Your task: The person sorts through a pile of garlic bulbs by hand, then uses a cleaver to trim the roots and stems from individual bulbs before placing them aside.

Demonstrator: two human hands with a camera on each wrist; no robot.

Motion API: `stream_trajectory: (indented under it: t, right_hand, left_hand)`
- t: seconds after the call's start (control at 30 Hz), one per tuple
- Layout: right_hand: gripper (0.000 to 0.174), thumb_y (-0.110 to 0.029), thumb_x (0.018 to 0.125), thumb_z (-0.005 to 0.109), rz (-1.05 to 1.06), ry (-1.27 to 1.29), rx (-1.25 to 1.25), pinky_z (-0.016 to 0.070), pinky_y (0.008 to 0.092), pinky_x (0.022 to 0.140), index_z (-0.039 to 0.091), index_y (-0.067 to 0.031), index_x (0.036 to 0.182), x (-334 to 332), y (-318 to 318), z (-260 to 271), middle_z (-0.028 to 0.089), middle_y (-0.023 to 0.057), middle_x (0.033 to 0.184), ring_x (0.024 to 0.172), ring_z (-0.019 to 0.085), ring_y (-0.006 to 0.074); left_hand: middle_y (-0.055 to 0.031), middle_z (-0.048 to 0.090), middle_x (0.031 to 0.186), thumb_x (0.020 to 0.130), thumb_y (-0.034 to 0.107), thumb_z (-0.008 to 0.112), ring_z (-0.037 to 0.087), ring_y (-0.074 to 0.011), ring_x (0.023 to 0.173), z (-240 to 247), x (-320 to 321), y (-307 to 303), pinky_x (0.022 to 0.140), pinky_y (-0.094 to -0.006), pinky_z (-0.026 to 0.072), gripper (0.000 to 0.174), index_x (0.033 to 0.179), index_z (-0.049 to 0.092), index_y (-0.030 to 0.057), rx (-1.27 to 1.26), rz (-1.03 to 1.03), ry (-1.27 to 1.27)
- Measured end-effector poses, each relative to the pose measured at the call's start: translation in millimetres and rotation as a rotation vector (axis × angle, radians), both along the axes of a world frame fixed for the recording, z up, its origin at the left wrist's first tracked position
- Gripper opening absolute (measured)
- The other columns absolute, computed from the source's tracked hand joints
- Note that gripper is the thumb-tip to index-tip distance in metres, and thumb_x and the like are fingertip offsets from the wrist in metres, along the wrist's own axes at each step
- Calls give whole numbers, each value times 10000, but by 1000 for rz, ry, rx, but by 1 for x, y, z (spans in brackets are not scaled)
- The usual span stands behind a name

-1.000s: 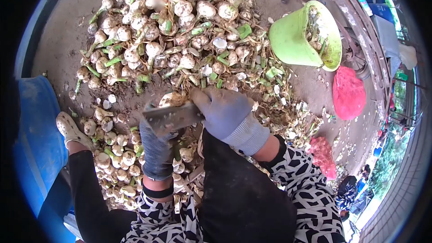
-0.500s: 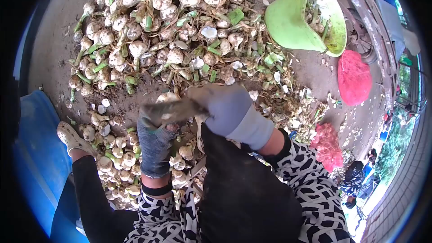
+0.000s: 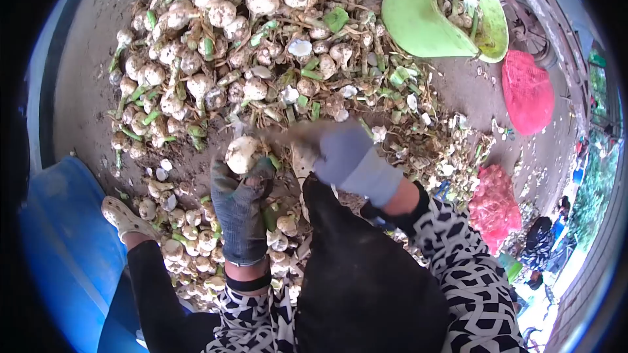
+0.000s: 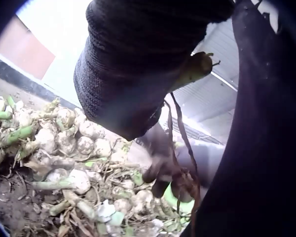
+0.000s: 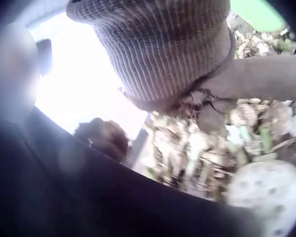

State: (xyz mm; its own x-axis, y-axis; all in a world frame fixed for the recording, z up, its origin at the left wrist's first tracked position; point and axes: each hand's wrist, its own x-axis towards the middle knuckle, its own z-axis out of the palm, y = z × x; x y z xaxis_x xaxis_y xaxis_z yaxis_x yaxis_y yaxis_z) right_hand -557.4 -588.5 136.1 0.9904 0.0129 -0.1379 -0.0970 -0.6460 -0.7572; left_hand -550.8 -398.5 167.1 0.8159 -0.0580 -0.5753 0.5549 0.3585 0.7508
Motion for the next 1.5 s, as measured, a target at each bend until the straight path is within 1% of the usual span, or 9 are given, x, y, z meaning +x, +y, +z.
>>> stream_trajectory:
  t: [0.4,0.53,0.67,0.8,1.0,1.17,1.27,1.37,1.5]
  right_hand:
    - [419,-225,745,694,304,-153,-371,538,418,634,600,-145,1145,7,15,17,655,80,948,755,669,305]
    - [280,-205,836,634,262,328,-495,542,435,660,641,-141,1108,8,-11,-49,668,102,851,754,679,313]
    - [263,-282,926,630,-18,392,148,547,360,649,692,-118,1121,5,-15,-7,716,89,836,707,692,198]
    - [229,-234,939,640,-84,532,640,502,249,626,703,-77,1095,4,-2,14,682,-10,763,651,605,75]
    - [185,-194,918,638,119,259,353,501,295,638,685,-74,1051,9,7,21,684,96,773,670,636,131]
    - [231,-187,872,631,31,-177,133,535,386,665,674,-89,1076,3,-5,28,685,161,828,720,679,322]
    - [254,-238,884,624,89,145,55,538,406,682,678,-87,1081,-16,-10,-10,687,173,835,730,683,345]
    - [295,-292,895,613,-19,396,-82,525,418,680,683,-57,1058,-30,-31,-67,677,197,798,718,673,359]
    - [338,-359,915,653,-136,384,-87,486,374,580,701,-45,1032,-27,-37,-58,669,166,703,586,657,242]
  left_hand:
    - [-94,591,1127,878,170,706,616,-147,981,-4,-14,7,791,-267,557,457,1238,459,33,41,-82,40]
    - [-61,612,1052,821,212,775,612,-137,963,16,-18,-3,750,-246,540,500,1206,500,52,-151,-45,-54]
    - [-75,586,1151,790,218,808,610,-147,995,12,-15,-2,858,-282,534,582,1252,484,76,-260,5,7]
    - [-84,588,1161,805,102,773,622,-185,995,-9,0,9,847,-297,538,624,1350,470,76,1147,-629,-799]
    - [-73,639,1032,903,152,689,625,-129,852,-34,-14,19,798,-231,525,399,1250,528,37,-125,-270,-83]
    - [-13,612,934,920,160,658,610,-115,838,-46,-13,9,725,-222,504,139,1031,620,84,612,-297,-637]
    - [-45,599,1010,846,349,762,605,-153,811,-6,-8,-7,713,-273,535,331,938,609,70,-279,23,0]
    - [-48,633,855,774,391,826,640,-166,832,-10,-16,22,682,-282,549,438,979,626,60,-544,-282,-75]
    - [-84,671,949,789,277,798,661,-172,795,-53,-15,75,721,-332,556,396,1053,635,31,347,-816,-199]
